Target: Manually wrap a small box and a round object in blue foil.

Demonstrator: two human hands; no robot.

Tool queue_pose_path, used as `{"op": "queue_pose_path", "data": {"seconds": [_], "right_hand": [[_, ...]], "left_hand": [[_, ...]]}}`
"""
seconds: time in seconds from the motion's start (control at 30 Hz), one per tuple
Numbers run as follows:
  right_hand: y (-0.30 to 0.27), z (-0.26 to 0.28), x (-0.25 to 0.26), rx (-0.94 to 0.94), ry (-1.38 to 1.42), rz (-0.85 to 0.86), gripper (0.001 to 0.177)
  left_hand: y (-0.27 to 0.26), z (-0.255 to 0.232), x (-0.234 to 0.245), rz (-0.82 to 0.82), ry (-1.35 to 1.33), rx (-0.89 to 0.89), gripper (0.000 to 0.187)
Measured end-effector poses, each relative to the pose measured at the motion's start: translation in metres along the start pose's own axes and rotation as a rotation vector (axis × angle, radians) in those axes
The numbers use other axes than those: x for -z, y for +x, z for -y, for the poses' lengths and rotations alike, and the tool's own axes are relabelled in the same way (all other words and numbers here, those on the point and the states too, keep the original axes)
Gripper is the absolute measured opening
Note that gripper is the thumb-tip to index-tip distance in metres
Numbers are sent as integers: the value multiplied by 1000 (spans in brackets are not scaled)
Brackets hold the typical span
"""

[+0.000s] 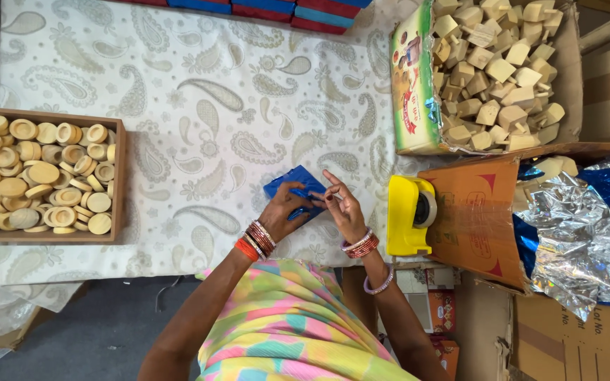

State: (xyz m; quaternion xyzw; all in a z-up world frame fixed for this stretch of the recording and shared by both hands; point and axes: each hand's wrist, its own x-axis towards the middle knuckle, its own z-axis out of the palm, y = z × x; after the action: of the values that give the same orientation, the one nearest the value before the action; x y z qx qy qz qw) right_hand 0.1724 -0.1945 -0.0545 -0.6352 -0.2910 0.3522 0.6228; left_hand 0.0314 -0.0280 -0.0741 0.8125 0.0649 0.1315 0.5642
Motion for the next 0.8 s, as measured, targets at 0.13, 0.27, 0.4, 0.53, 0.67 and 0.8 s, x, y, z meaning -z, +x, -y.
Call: {"op": "queue_pose_path", "data": {"seconds": [0.13,0.27,0.4,0.53,0.67,0.8], "right_hand": [[0,-12,-2,16,4,31,25],[-1,-22,-1,14,12,3,22],[-1,-40,1,27,58,-16,16],[-24,-64,3,5,9,-24,13],[-47,-75,1,-47,-88,47,11],[-55,-61,-5,19,-402,103,17]], "left_hand": [[-39,41,-28,89,95,-104,33],[-61,102,-47,124,372,-230,21],[-45,102,-49,82,392,-157,34],[-37,77,-31,84,127,-63,52],[-35,76,-29,106,93,-1,56],[-34,73,-28,103,65,41,55]]}}
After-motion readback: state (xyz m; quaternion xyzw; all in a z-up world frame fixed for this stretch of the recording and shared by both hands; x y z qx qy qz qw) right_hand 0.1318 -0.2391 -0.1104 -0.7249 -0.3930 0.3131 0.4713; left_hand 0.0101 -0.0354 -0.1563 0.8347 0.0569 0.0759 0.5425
